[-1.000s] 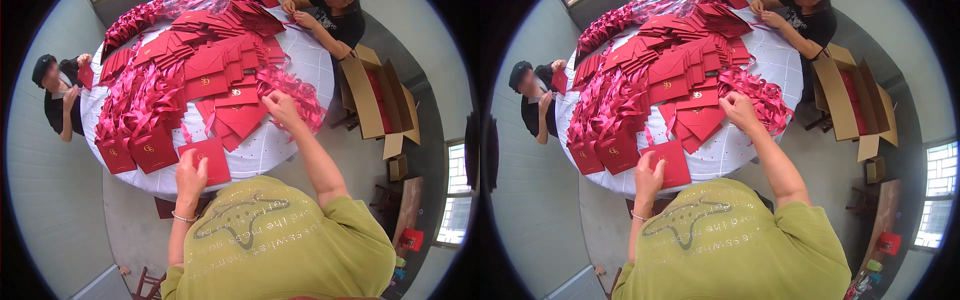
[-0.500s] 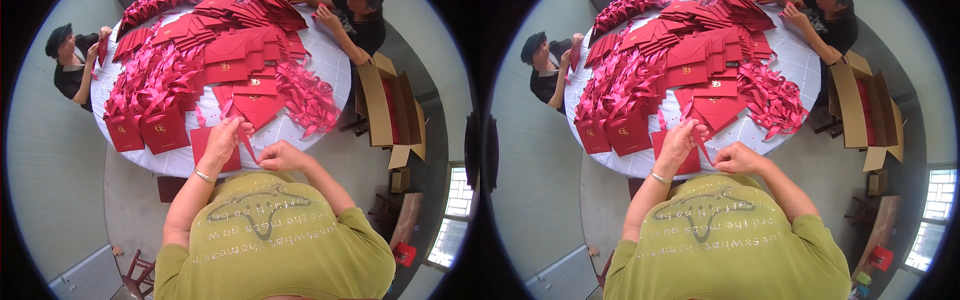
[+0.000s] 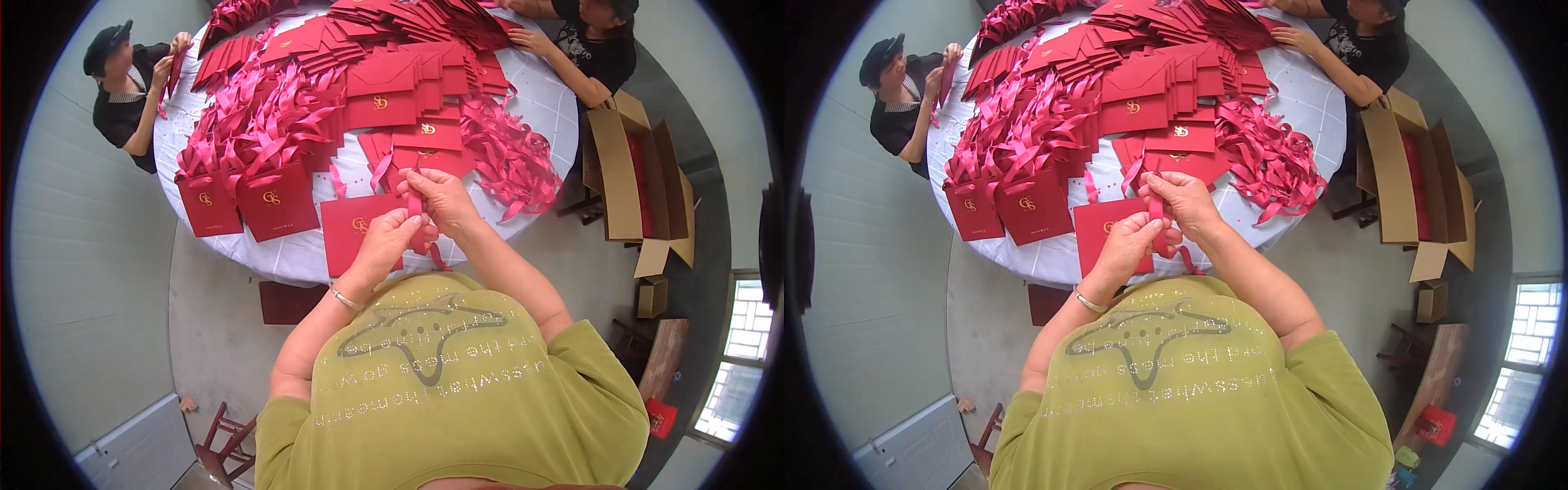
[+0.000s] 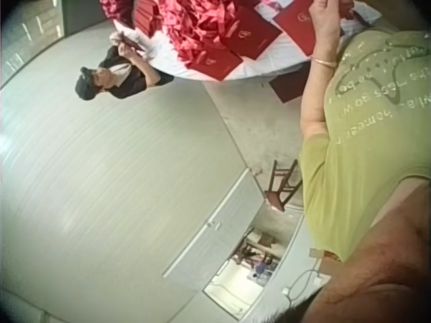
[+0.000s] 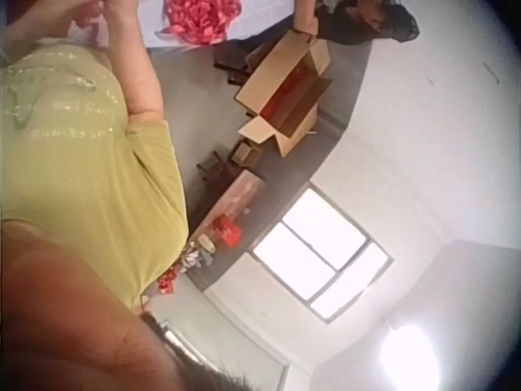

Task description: The person assembles gift pouches by threading ribbons through the flaps and folding the red pouches by hand.

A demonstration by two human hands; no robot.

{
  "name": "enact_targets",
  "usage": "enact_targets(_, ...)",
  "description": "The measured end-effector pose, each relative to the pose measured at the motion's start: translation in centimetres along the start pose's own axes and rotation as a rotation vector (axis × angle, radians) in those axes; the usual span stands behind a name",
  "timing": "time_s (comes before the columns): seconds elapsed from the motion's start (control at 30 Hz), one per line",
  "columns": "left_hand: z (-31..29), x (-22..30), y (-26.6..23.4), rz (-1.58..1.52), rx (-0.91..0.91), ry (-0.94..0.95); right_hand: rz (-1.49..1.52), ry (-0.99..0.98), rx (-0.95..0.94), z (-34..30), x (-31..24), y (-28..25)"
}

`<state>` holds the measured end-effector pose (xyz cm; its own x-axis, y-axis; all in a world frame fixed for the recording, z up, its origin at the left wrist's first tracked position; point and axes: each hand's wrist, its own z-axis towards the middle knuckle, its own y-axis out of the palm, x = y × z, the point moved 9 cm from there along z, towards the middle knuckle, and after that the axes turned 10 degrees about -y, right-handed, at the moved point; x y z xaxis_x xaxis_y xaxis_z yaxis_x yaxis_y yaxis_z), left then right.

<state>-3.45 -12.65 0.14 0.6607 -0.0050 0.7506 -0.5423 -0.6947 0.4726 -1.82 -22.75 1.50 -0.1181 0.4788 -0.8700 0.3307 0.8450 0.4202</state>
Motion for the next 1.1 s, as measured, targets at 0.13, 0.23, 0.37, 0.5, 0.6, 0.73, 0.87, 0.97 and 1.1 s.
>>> enact_targets(0.13,-1.0,1.5,-2.0,0.492,0.163,0.219,0.027,-0.081,-0.090,0.9,0.1,-1.1)
enact_targets(0.23,-2.7,5.7,-5.6,1.088,0.567,0.552,-0.407,-0.102,-0.106,0.2,-1.7,-1.7)
enact_targets(0.37,-2.5,8.0,-6.3,1.506,0.647,0.690,-0.523,-0.129,-0.162,-0.7,-0.9,-2.3)
enact_targets(0.5,-0.1,6.7,-6.2,1.628,0.508,0.550,-0.495,-0.038,-0.189,-1.1,1.2,-2.6)
enact_targets(0.6,0.0,6.8,-5.6,1.648,0.479,0.615,-0.434,0.031,-0.174,-1.7,2.1,-2.6)
enact_targets(0.73,0.7,7.2,-6.1,1.572,0.428,0.509,-0.400,-0.067,-0.167,-1.7,2.0,-2.1)
enact_targets(0.87,2.0,7.3,-8.0,1.325,0.352,0.219,-0.504,-0.227,-0.193,-0.8,1.4,-1.8)
enact_targets(0.97,3.3,5.4,-9.7,1.118,0.292,0.176,-0.754,-0.257,-0.207,-0.6,1.2,-1.6)
enact_targets(1.1,4.6,2.6,-10.8,0.950,0.250,0.140,-0.682,-0.258,-0.158,-0.6,1.9,-1.7)
